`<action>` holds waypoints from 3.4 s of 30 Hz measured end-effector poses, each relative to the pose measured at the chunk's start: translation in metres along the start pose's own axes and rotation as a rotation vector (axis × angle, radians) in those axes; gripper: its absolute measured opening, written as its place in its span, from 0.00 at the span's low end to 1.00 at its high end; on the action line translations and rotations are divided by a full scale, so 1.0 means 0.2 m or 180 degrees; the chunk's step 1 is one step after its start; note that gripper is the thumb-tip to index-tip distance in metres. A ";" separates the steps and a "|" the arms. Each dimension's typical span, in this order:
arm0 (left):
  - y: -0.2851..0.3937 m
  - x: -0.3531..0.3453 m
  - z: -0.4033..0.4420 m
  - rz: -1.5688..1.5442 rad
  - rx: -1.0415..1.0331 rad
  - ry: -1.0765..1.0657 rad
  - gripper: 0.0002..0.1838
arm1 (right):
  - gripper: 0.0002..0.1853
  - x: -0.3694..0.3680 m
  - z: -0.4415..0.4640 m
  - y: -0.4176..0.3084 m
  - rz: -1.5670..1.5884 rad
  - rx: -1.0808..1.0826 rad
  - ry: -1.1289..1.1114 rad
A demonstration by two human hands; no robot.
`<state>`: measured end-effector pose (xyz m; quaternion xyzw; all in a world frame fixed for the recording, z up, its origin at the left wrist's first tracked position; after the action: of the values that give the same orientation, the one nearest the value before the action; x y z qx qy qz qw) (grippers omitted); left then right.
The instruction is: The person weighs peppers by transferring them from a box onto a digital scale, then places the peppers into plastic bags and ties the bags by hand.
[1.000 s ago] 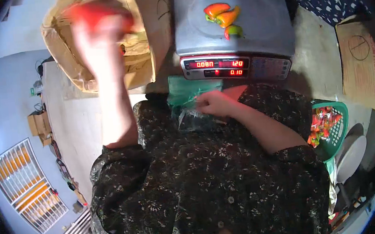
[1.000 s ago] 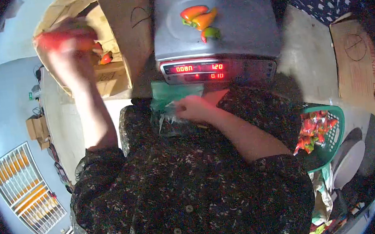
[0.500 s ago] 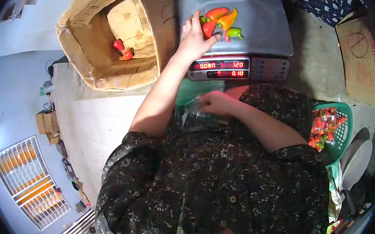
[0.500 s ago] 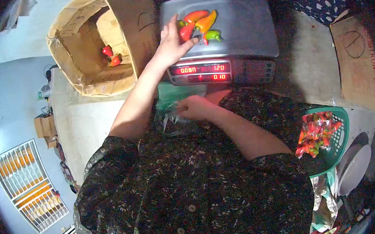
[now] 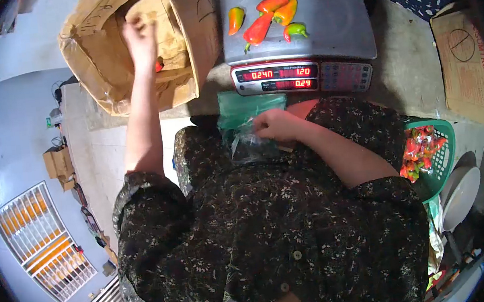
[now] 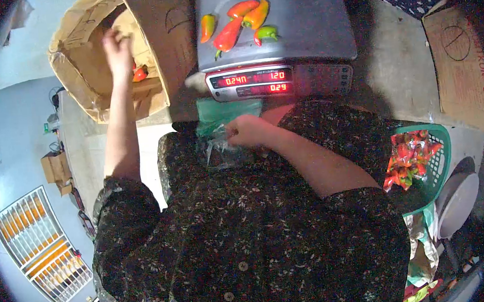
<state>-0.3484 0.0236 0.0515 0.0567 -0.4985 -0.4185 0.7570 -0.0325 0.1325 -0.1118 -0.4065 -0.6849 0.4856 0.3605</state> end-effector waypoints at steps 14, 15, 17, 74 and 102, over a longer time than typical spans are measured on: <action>-0.14 -0.61 -0.52 0.0391 0.0341 -0.3764 0.30 | 0.13 0.01 0.01 0.00 -0.0002 0.0201 0.0003; -0.16 -0.61 -0.51 0.0472 0.0173 -0.3588 0.28 | 0.13 0.00 0.01 0.02 0.0009 0.0162 -0.0004; -0.20 -0.61 -0.49 0.0624 -0.0154 -0.3224 0.25 | 0.13 0.00 0.01 0.03 -0.0039 0.0133 0.0024; -0.62 -0.12 -0.14 -0.0014 0.0319 -0.1500 0.19 | 0.14 0.00 -0.01 0.00 0.0417 -0.0190 -0.0143; 1.35 -0.45 -0.60 -0.0410 -0.1593 -0.1807 0.23 | 0.15 0.03 -0.04 -0.10 0.0249 0.0036 -0.0191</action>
<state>-0.1101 0.2193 0.0639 -0.2167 -0.5661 -0.5731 0.5515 -0.0307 0.1365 -0.0904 -0.4162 -0.6762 0.5151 0.3227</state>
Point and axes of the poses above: each hand's wrist, its own z-axis towards the middle knuckle, its own x-axis out of the back of the hand, y = z × x, the point moved 9 cm from there along z, towards the middle knuckle, and after that the axes turned 6 degrees about z, right-handed, at the moved point
